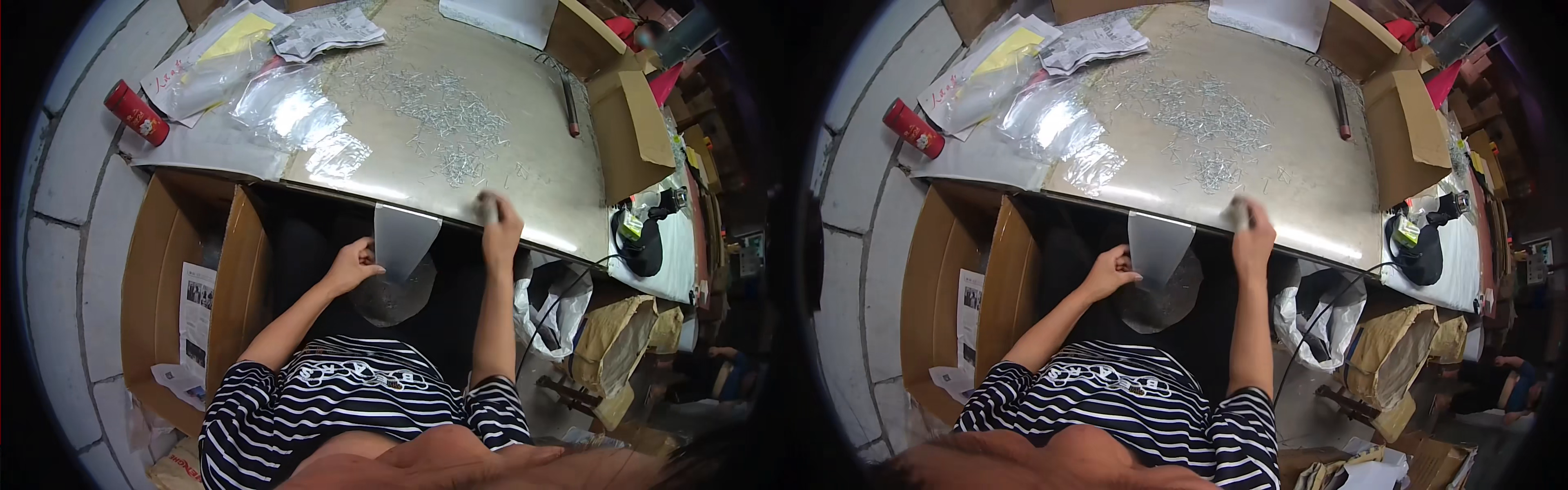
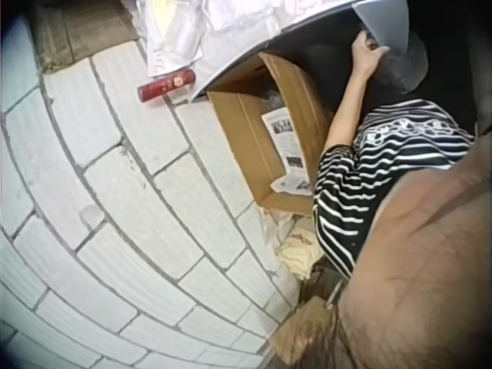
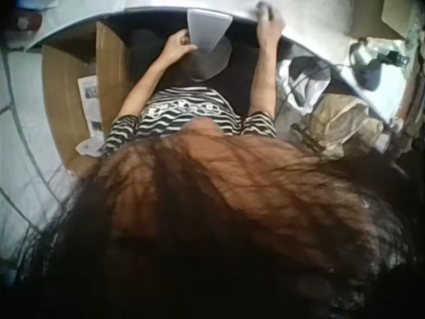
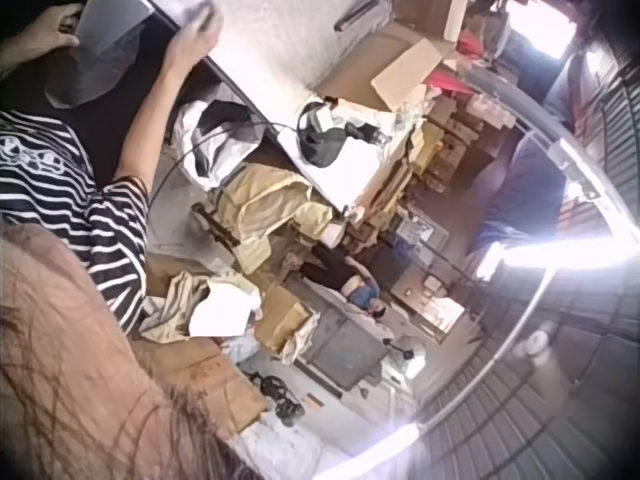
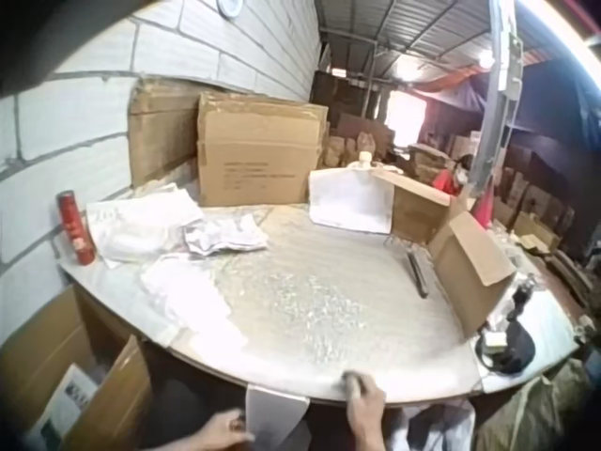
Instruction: Packing small components into bubble wrap and then sorting through a pile of metal wire shavings on a workbench.
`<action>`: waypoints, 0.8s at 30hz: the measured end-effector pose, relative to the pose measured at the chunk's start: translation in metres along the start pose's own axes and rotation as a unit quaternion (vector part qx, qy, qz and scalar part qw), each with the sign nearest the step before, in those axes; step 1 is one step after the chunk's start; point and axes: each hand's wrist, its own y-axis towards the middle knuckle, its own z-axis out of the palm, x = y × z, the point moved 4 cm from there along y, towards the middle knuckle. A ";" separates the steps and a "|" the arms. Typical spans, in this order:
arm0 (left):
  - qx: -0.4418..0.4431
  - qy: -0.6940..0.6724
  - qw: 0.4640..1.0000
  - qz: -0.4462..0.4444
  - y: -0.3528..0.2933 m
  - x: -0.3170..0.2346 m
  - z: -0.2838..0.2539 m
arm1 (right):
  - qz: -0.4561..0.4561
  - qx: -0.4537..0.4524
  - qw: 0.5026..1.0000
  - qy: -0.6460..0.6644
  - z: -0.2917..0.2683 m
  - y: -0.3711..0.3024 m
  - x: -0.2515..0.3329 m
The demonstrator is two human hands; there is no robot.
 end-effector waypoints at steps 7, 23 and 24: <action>-0.041 -0.144 0.989 0.017 0.015 0.027 0.000 | -0.172 0.222 0.923 -0.262 0.069 0.057 0.001; 0.176 -0.470 0.842 -0.197 0.004 0.101 -0.005 | -0.151 0.096 0.981 -0.080 0.053 -0.032 0.066; 0.245 -0.510 0.807 -0.168 0.015 0.119 -0.004 | -0.146 0.100 0.982 -0.061 0.046 -0.037 0.069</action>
